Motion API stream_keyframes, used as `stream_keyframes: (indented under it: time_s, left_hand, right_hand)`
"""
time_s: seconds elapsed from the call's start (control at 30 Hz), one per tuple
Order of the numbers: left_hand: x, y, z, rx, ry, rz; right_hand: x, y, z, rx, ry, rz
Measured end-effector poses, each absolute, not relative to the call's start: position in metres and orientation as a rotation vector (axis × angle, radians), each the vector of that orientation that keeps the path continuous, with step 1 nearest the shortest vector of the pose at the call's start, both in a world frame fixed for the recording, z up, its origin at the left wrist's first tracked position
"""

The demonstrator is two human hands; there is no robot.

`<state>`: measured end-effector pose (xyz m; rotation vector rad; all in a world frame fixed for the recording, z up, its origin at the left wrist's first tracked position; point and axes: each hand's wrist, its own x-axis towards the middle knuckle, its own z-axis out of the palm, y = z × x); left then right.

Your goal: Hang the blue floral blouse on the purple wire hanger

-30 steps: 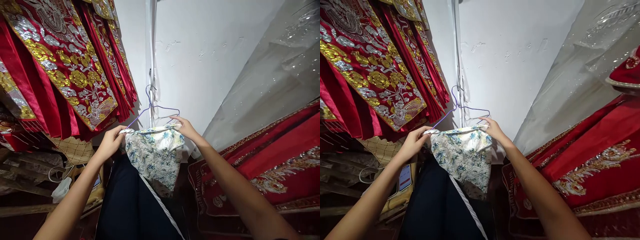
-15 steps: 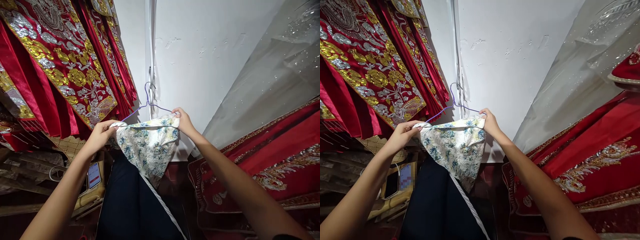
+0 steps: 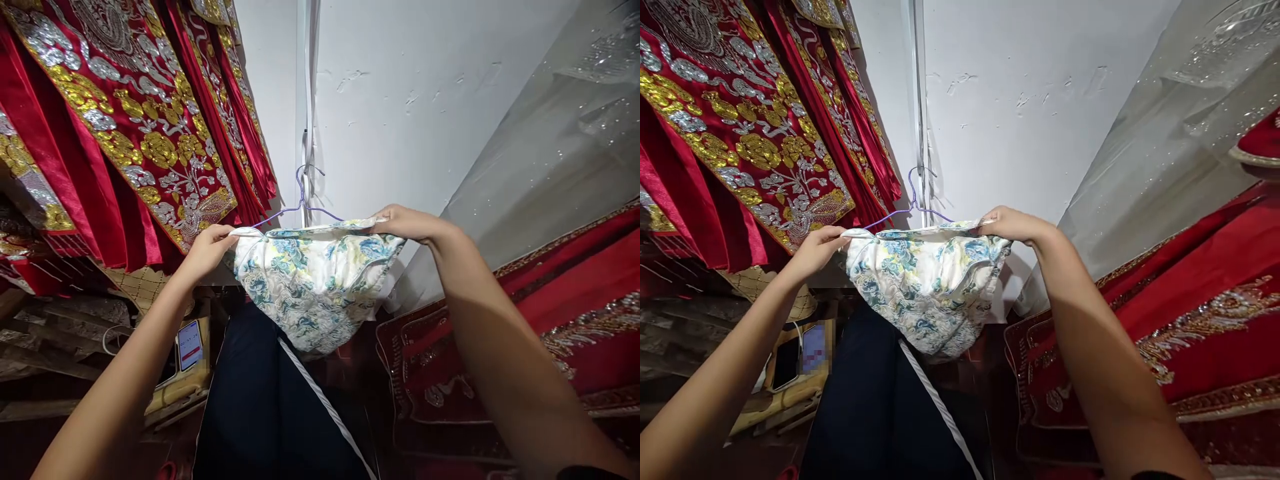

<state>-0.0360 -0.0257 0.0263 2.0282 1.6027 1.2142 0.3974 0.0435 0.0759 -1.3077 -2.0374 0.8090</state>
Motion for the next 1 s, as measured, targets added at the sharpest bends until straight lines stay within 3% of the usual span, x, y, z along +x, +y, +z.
stream_keyframes:
  time_s: [0.17,0.4,0.53,0.67,0.8,1.0]
  left_hand:
    - [-0.024,-0.03,0.031,2.122,1.606,1.077]
    - [-0.023,-0.041,0.034,2.232,1.734,1.083]
    - [-0.027,-0.037,0.036,2.255,1.771,1.127]
    - [-0.026,-0.034,0.039,2.215,1.819,1.194]
    - [-0.02,-0.032,0.036,2.088,1.831,1.367]
    - [-0.022,-0.031,0.035,2.034,1.868,1.463]
  right_hand:
    - [0.405,0.056,0.099,-1.415,-2.196,1.176]
    - [0.396,0.077,0.068,-1.463,-2.184,0.871]
    - [0.407,0.059,0.066,-1.238,-2.186,1.007]
    - [0.411,0.047,0.064,-1.204,-1.816,1.122]
    - [0.378,0.03,0.026,-1.033,-1.572,1.354]
    - [0.328,0.01,-0.038,-0.929,-1.35,1.415]
